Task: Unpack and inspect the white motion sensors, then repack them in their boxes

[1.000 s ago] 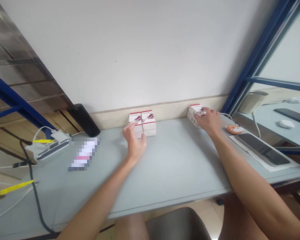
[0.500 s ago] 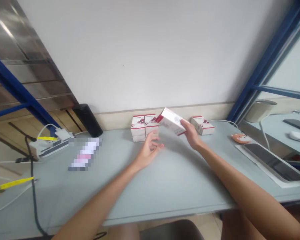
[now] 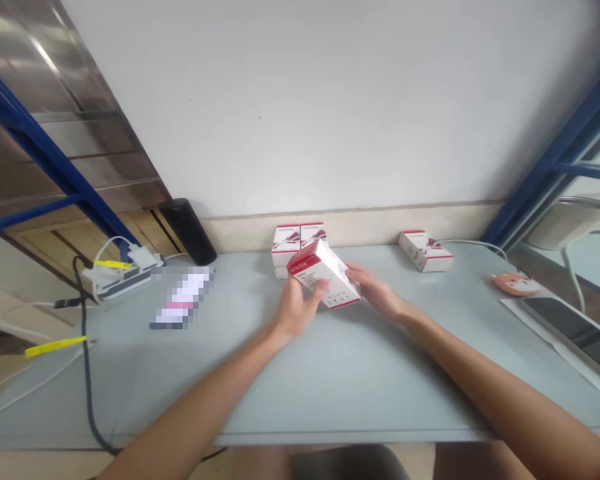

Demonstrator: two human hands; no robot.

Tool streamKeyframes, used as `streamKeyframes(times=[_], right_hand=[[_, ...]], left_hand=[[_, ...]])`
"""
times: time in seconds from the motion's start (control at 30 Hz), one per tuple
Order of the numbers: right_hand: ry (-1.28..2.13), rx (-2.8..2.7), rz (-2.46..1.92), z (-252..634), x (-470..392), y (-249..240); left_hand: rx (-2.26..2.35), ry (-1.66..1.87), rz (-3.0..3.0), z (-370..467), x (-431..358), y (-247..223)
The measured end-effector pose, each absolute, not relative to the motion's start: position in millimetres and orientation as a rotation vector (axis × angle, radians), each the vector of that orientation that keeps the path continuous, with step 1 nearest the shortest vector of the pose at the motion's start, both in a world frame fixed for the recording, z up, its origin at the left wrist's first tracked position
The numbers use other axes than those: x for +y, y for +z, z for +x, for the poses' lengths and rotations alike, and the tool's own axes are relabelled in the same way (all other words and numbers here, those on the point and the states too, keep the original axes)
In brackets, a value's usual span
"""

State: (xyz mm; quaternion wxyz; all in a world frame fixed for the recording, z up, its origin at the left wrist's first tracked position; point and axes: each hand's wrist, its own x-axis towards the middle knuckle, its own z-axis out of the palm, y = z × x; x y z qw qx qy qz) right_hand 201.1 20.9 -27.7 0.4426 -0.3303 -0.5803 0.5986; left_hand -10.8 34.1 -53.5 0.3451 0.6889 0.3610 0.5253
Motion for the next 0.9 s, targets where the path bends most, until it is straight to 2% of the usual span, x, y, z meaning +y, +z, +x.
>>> streamKeyframes(times=[0.27, 0.9], right_hand=[[1.522, -1.417, -0.808, 203.5, 35.3, -48.3], [1.466, -1.463, -0.857, 203.1, 35.1, -49.3]], left_hand=[[0.969, 1.292, 1.670, -4.9, 40.1, -56.6], [0.976, 1.303, 1.656, -5.0, 49.9, -61.9]])
